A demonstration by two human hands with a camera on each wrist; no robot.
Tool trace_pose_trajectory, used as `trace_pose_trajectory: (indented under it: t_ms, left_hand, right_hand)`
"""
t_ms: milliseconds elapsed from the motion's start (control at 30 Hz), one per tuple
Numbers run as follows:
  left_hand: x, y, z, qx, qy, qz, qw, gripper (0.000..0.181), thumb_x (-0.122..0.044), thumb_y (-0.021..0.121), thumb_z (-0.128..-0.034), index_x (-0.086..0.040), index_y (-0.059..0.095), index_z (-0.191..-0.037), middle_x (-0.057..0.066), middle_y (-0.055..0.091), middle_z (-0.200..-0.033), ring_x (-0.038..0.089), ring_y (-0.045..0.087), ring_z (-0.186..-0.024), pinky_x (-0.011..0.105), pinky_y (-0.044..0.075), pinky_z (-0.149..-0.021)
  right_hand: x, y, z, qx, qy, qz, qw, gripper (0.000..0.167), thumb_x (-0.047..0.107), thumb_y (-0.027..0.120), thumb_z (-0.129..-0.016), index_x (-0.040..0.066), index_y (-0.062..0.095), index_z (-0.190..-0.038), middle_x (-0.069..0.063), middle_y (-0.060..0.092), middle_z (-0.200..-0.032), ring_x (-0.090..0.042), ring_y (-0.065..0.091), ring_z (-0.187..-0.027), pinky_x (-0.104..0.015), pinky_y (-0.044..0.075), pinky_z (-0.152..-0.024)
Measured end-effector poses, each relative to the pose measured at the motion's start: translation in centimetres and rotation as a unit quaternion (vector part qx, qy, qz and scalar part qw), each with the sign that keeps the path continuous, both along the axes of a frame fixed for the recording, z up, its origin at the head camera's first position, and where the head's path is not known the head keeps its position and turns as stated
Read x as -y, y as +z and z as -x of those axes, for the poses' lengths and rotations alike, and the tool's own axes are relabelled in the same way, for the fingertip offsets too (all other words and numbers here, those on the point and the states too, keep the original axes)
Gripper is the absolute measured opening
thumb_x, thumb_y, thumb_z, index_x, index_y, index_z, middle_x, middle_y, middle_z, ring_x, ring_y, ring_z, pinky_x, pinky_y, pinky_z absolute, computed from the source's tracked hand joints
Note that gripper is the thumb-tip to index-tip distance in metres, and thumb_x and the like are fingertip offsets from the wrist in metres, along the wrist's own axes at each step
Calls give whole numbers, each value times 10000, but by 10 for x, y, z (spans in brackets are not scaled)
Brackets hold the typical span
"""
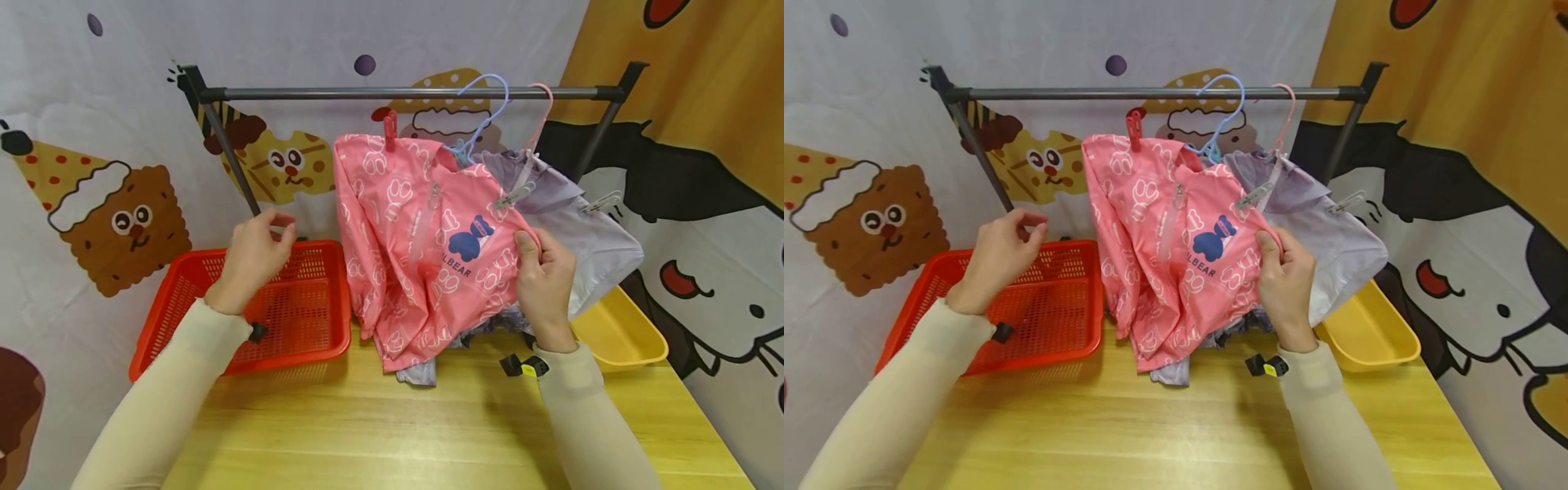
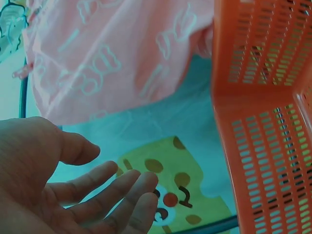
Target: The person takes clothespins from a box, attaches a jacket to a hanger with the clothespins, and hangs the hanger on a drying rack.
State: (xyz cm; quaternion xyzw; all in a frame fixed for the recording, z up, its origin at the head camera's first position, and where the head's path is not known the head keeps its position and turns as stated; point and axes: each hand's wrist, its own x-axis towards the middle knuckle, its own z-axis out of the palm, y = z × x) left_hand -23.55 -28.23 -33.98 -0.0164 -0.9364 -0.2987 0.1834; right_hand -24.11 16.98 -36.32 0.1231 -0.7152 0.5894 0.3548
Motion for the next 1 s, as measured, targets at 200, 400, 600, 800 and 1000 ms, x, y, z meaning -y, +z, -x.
trace_pose_trajectory:
  t_ms: [200, 400, 600, 800, 1000]
  left_hand:
    - [13, -3, 10, -108, 185, -75, 9997, 351, -319, 628, -1197, -92, 769, -1423, 197, 854, -1159, 343, 806, -958, 379, 585, -722]
    - [25, -8, 21, -240, 372, -186, 9988, 346, -277, 609, -1196, -37, 739, -1408, 231, 809, -1150, 358, 723, -932, 366, 510, -726]
    - [39, -10, 30, -317, 626, -509, 9962, 370, -282, 608, -1191, -33, 685, -1455, 217, 784, -1338, 394, 807, -1142, 345, 569, -812]
    - [51, -10, 40, -487, 899, -872, 9909, 476, -315, 625, -1184, -7, 544, -1538, 221, 703, -1421, 391, 786, -1186, 135, 469, -776]
    - [59, -8, 49, -464, 1092, -1234, 9852, 596, -349, 625, -1180, -28, 417, -1637, 244, 604, -1499, 371, 721, -1282, 322, 594, -990]
  right_hand:
    - [0, 0, 1, -15, 31, 29, 10000, 240, 125, 719, -1162, -66, 853, -1105, 130, 630, -706, 1, 583, -569, -155, 451, -531]
    - [-2, -1, 3, -38, -2, 30, 10000, 231, 119, 723, -1158, -61, 860, -1110, 130, 621, -702, -1, 567, -577, -169, 435, -544]
    - [-2, -2, 3, -31, 22, 16, 10000, 213, 99, 729, -1151, -64, 862, -1121, 134, 634, -697, 5, 575, -565, -160, 442, -530]
    - [-2, -2, 3, -15, -20, -27, 10000, 208, 104, 733, -1151, -55, 866, -1130, 148, 645, -709, 14, 575, -576, -155, 444, -540]
    - [-2, -2, 4, -64, 99, 19, 9999, 206, 91, 728, -1151, -66, 861, -1142, 136, 656, -715, 6, 591, -574, -151, 461, -536]
